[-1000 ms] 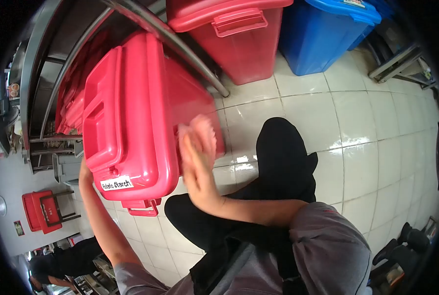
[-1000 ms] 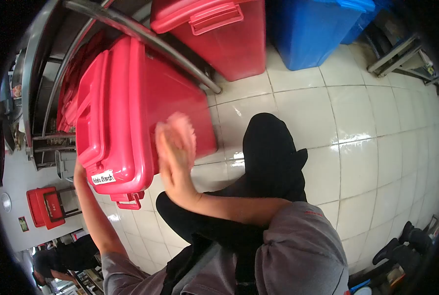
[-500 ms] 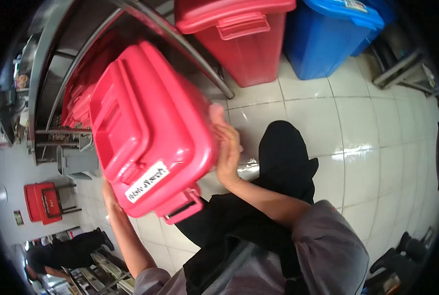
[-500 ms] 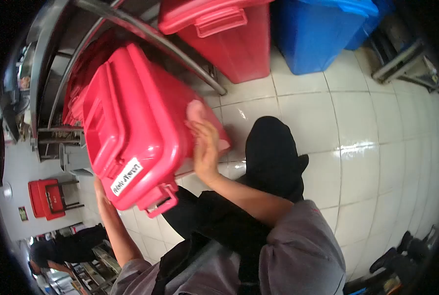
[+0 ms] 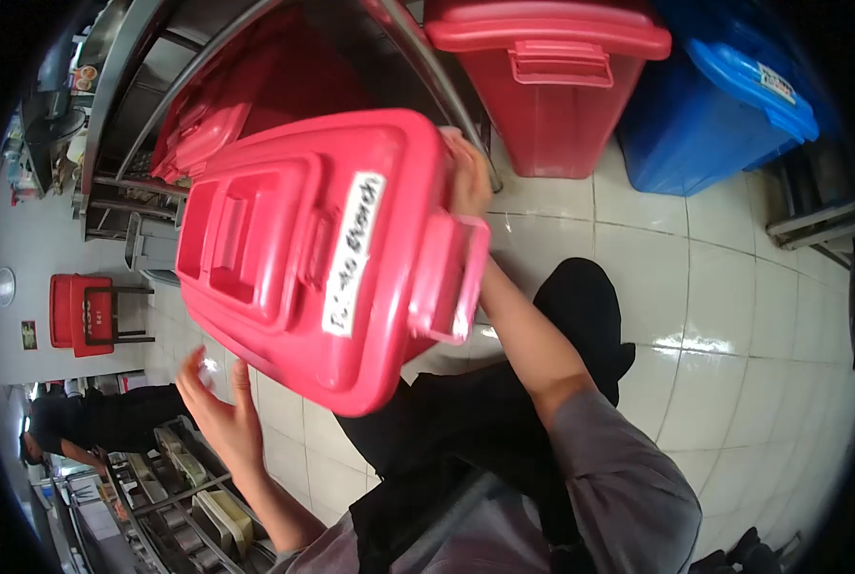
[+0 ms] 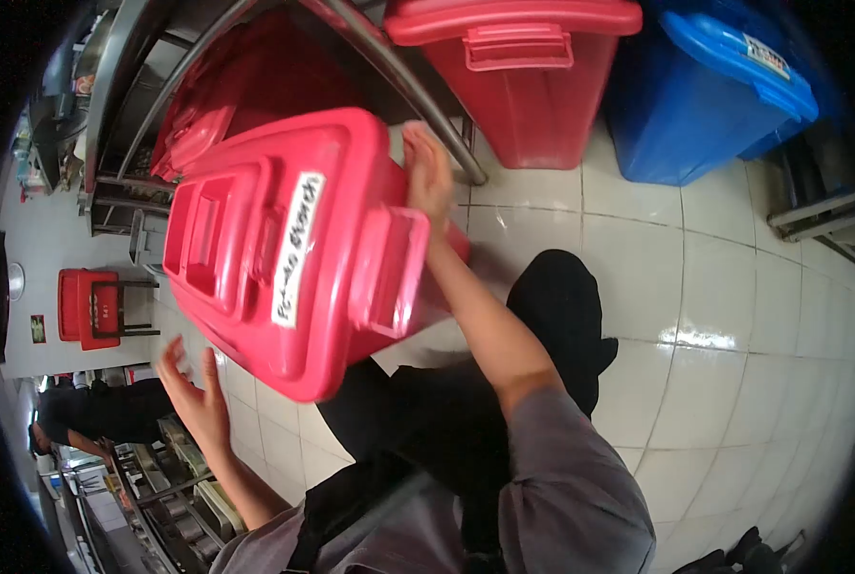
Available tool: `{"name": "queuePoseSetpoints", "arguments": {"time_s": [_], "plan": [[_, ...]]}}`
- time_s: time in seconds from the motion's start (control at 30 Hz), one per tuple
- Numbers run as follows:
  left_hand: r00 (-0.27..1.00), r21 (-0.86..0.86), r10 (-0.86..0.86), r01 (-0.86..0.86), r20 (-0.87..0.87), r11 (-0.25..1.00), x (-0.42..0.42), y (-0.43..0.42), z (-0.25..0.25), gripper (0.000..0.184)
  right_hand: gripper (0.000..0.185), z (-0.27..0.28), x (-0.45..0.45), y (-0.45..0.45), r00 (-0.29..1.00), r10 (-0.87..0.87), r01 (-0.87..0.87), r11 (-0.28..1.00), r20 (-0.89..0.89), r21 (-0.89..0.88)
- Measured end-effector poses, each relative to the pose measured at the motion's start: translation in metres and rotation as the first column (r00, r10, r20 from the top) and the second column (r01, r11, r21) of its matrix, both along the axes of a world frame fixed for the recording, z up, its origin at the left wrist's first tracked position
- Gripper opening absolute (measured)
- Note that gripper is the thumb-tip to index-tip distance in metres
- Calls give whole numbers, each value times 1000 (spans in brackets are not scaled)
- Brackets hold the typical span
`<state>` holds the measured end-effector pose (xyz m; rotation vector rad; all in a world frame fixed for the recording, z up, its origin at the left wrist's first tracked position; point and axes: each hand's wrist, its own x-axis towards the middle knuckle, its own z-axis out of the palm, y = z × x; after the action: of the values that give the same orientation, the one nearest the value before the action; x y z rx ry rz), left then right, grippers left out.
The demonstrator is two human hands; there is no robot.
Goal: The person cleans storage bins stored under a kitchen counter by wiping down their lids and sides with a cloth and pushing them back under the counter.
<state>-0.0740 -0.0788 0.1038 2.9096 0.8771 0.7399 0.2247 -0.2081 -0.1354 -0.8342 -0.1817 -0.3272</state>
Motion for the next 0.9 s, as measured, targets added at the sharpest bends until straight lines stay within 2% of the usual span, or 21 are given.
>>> {"name": "queuePoseSetpoints", "arguments": {"time_s": [0.03,0.07,0.13,0.17,0.23,0.27,0.3,0.33,0.37,0.43,0.47,0.53,0.57,0.63,0.7,0.8,0.83,0.87,0.9], "plan": [[982,-102,-182,187,51,977,12,-3,10,66,40,9,4,8,996,-23,22,1000,-86,-15],[957,-76,-289,286,-22,955,24,-10,14,75,41,19,9,14,985,-48,44,999,-167,-29],[854,-31,-493,495,-168,868,53,-26,16,92,44,5,4,16,995,7,-20,992,-104,-126],[816,12,-519,540,-255,842,62,-31,14,99,45,-3,2,18,997,35,-48,984,-73,-174],[719,64,-545,627,-431,776,76,-37,7,113,39,-16,-43,6,999,-27,20,966,-24,-257],[719,46,-564,632,-405,773,77,-31,-4,122,40,-61,-67,8,988,-136,81,863,-74,-499],[726,84,-568,641,-389,763,77,-27,-14,121,40,-106,-91,11,964,-246,105,696,-99,-710],[734,124,-569,646,-370,753,78,-24,-21,120,44,-176,-108,15,925,-370,65,371,-83,-926],[735,143,-571,650,-366,746,77,-22,-26,117,43,-229,-115,15,772,-157,-334,724,-617,-603],[734,188,-578,662,-356,725,78,-16,-29,112,42,-224,-118,6,422,82,-510,845,-903,-161],[734,184,-584,664,-346,725,80,-15,-31,110,42,-218,-121,8,431,-67,-494,817,-900,-297],[733,163,-598,666,-324,728,79,-14,-34,106,44,-196,-118,17,612,-118,-370,831,-782,-415],[730,164,-617,675,-295,719,80,-13,-37,108,46,-185,-110,26,771,-40,-261,891,-636,-373],[714,187,-637,695,-289,694,81,-12,-40,109,43,-64,-89,17,964,-129,-6,866,-234,-501],[698,210,-651,713,-298,668,83,-11,-41,111,37,13,-67,13,995,-3,-27,957,-100,-288],[695,248,-657,718,-290,650,86,-9,-45,110,35,-31,-26,13,964,-263,256,871,43,-420],[691,233,-655,721,-305,653,85,-11,-43,105,31,-77,-22,17,960,-190,91,907,-206,-411],[699,229,-647,713,-306,662,85,-13,-42,105,28,-141,-25,20,890,-107,-70,929,-444,-363],[703,230,-645,709,-299,667,86,-14,-43,105,32,-217,-36,30,849,-183,-134,834,-496,-535]]}}
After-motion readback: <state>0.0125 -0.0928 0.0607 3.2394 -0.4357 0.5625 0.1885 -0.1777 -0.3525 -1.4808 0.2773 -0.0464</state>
